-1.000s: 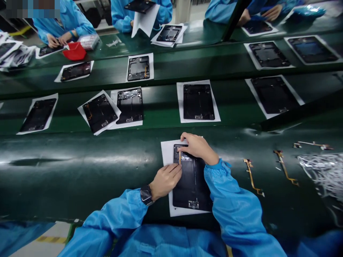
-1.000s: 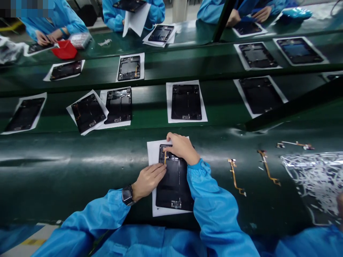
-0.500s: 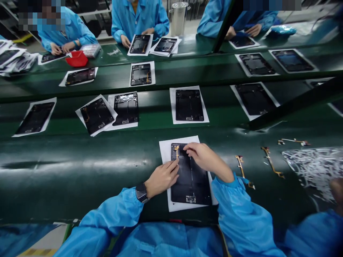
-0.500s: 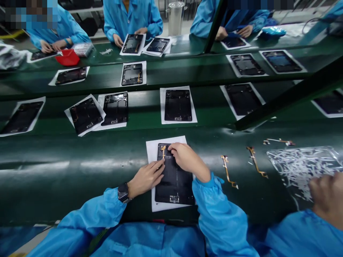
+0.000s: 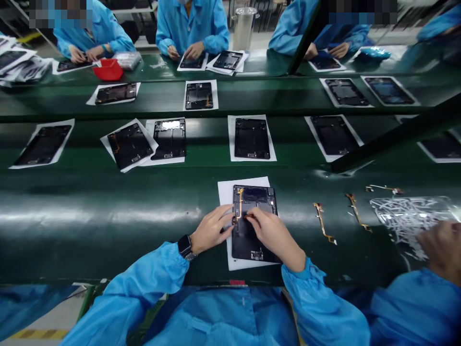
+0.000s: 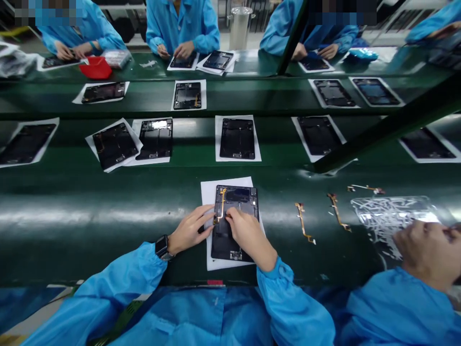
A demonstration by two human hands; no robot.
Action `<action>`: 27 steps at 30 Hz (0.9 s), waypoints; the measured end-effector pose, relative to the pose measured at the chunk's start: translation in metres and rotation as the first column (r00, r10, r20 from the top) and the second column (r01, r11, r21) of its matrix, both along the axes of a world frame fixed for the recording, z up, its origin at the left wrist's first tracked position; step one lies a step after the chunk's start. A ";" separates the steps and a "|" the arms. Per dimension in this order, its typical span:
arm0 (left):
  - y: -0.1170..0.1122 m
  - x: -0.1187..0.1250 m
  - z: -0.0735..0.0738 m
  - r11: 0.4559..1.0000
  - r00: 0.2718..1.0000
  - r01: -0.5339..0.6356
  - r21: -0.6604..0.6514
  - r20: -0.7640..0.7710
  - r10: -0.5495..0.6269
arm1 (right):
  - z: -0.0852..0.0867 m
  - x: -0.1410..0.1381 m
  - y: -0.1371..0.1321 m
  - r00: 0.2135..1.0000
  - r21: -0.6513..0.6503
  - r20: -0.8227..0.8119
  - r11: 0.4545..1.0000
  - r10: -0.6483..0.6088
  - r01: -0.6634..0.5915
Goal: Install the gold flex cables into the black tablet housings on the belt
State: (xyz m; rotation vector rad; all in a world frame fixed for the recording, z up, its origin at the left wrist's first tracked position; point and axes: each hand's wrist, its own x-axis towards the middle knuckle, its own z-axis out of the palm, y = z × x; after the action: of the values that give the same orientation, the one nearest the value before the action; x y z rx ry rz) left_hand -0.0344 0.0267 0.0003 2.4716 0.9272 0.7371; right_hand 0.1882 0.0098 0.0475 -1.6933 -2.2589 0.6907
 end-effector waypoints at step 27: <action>-0.011 -0.009 0.003 0.993 0.967 0.110 0.032 -0.234 -0.099 | -0.024 -0.024 -0.005 0.999 0.132 -0.013 0.991 0.036 -0.034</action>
State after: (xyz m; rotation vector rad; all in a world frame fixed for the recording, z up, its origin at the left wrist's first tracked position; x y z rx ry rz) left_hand -0.0437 0.0160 0.0034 2.6650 0.8589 0.4440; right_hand 0.1639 0.0050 0.0239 -1.5864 -2.2742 0.5471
